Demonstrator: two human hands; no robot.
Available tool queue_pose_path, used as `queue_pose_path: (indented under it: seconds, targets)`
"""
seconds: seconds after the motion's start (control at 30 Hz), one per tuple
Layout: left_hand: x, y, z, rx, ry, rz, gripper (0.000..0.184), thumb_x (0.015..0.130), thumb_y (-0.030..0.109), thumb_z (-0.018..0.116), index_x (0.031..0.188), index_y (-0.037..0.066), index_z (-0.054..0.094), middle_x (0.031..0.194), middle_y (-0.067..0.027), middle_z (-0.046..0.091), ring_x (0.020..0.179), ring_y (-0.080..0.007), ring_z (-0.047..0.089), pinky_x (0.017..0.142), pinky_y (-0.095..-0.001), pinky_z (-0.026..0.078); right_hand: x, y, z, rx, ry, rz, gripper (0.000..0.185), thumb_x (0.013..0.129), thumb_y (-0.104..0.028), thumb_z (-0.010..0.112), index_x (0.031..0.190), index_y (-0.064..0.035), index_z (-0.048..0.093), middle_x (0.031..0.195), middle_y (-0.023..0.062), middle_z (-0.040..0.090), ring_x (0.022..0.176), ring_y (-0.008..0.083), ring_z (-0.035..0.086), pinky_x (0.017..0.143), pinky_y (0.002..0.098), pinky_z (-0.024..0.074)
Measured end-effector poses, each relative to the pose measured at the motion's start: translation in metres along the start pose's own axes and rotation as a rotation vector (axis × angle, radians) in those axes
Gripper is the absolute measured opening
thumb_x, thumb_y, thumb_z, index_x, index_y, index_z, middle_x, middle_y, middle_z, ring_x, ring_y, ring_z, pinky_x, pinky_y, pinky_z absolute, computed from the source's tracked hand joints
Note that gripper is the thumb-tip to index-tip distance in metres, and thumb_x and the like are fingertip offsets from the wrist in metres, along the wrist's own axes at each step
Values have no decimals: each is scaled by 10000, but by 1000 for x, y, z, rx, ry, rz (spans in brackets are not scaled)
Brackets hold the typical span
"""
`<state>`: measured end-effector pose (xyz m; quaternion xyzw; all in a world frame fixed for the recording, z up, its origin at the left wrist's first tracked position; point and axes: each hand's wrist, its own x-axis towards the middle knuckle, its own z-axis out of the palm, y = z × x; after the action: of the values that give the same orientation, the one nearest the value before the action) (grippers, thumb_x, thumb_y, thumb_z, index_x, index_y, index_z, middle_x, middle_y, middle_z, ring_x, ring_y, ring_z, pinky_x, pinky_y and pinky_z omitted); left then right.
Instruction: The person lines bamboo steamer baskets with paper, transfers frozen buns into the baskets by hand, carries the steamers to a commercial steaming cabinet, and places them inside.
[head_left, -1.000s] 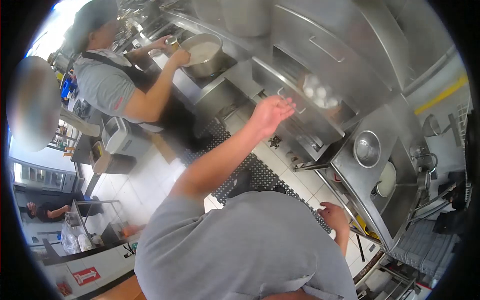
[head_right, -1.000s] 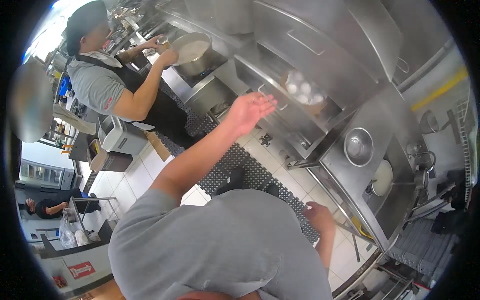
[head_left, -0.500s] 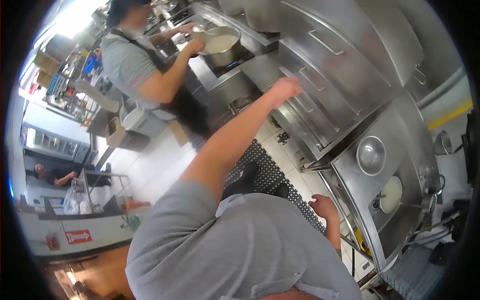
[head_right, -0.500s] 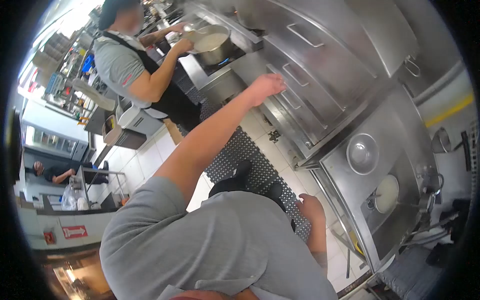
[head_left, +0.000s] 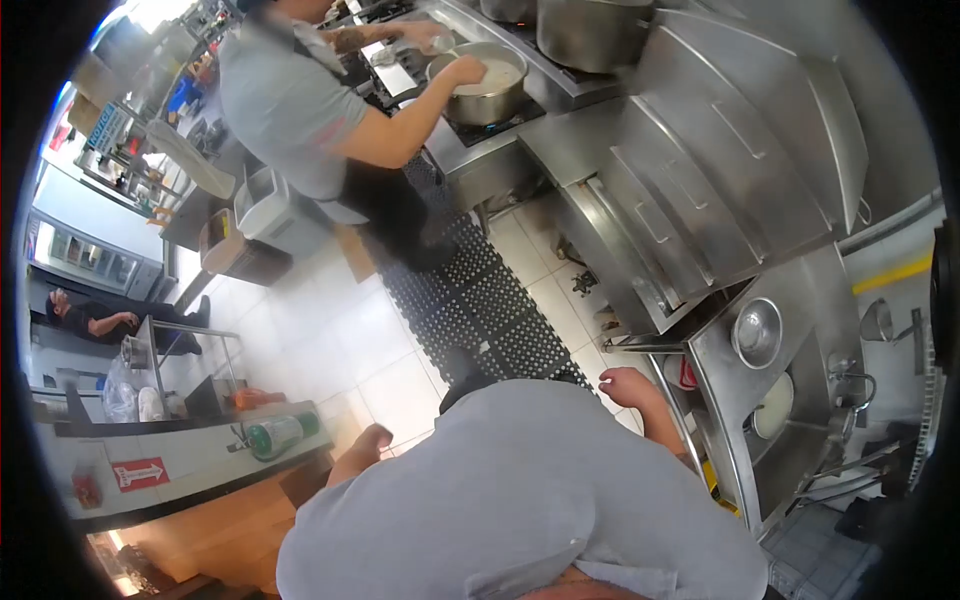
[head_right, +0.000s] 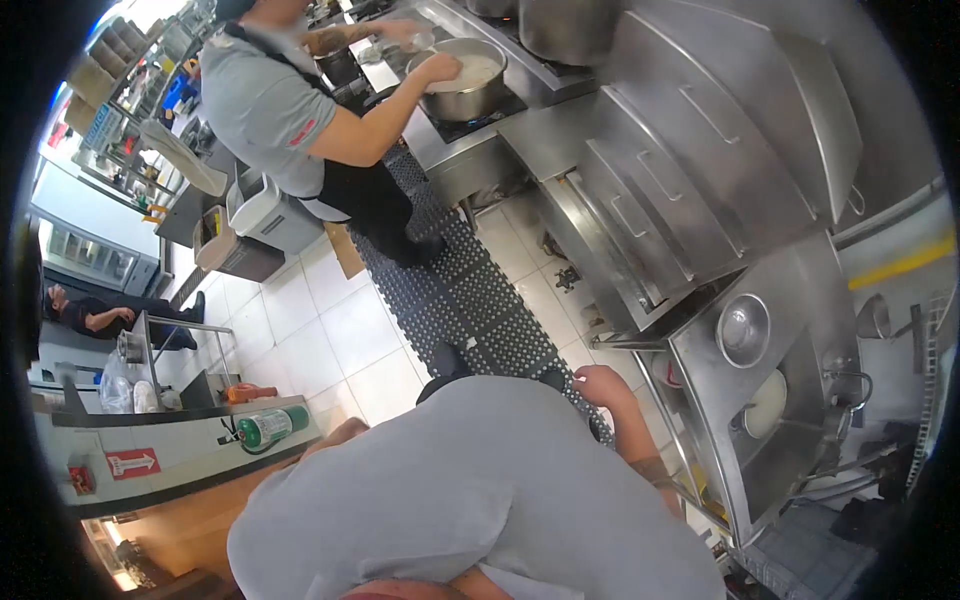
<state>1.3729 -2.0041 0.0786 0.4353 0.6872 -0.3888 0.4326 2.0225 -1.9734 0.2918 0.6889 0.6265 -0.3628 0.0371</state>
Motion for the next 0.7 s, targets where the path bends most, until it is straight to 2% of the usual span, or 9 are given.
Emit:
queue_pose_path:
  seconds: [0.03, 0.13, 0.2, 0.3, 0.33, 0.4, 0.47, 0.57, 0.7]
  targets:
    - [6, -25, 6, -116, -204, 33, 370, 959, 111, 506, 1275, -41, 627, 1290, -199, 660, 988, -273, 717, 778, -414, 582, 15, -5, 12, -13, -76, -60, 320, 888, -292, 643, 1091, -64, 738, 1076, 182, 727, 1027, 361, 679, 903, 444, 533]
    - [2, -55, -6, 191, -116, 336, 311, 947, 82, 502, 1160, -36, 697, 1075, -185, 740, 801, -218, 732, 643, -365, 569, 56, -8, 53, 22, -185, -135, 273, 905, -299, 612, 987, -84, 758, 1008, 159, 733, 969, 343, 684, 861, 431, 537]
    - [35, -53, 1, 246, 140, 427, 217, 901, 156, 632, 781, 41, 772, 735, -132, 737, 596, -221, 697, 573, -349, 544, 76, 7, 76, 51, -264, -70, 267, 900, -306, 603, 954, -93, 756, 978, 155, 732, 928, 346, 685, 834, 438, 540]
    - [77, -11, -16, 631, 433, 737, 196, 787, 287, 742, 734, 99, 755, 801, -134, 738, 810, -329, 720, 728, -457, 559, 119, 77, 105, -711, -420, -477, 172, 826, -180, 673, 971, -96, 712, 922, 126, 721, 852, 285, 709, 728, 389, 588]
    - [89, 13, -35, 501, 290, 685, 222, 765, 314, 748, 739, 94, 750, 812, -132, 735, 842, -327, 714, 749, -452, 555, 104, 49, 80, -216, -423, -56, 141, 847, -148, 641, 961, -89, 701, 856, 110, 699, 739, 225, 702, 607, 375, 583]
    - [91, 45, -59, 457, 476, 788, 235, 769, 321, 747, 754, 86, 748, 891, -145, 736, 916, -316, 704, 770, -457, 548, 108, 50, 71, -177, -400, -90, 124, 885, -136, 593, 936, -78, 691, 820, 65, 679, 684, 168, 682, 525, 344, 557]
    - [99, 76, -84, -747, 386, 755, 356, 870, 139, 572, 1168, -16, 692, 989, -185, 738, 785, -251, 730, 692, -374, 556, 99, -5, 35, 401, -139, 520, 168, 823, -171, 663, 925, -45, 707, 749, 92, 679, 652, 228, 687, 559, 371, 555]
    - [64, 89, -158, -646, 261, 732, 446, 787, 194, 668, 1210, 58, 701, 1153, -209, 703, 1071, -370, 663, 949, -446, 523, 109, -53, 18, 463, -40, 504, 164, 876, -166, 620, 935, -44, 711, 738, 65, 661, 604, 152, 652, 513, 321, 534]
    - [137, 58, -187, -701, 290, 775, 293, 784, 172, 712, 1057, 69, 743, 1217, -169, 691, 1067, -329, 670, 925, -403, 540, 134, -81, 31, 416, -104, 360, 267, 880, -106, 630, 1132, -68, 712, 897, 71, 715, 740, 172, 700, 568, 328, 553]
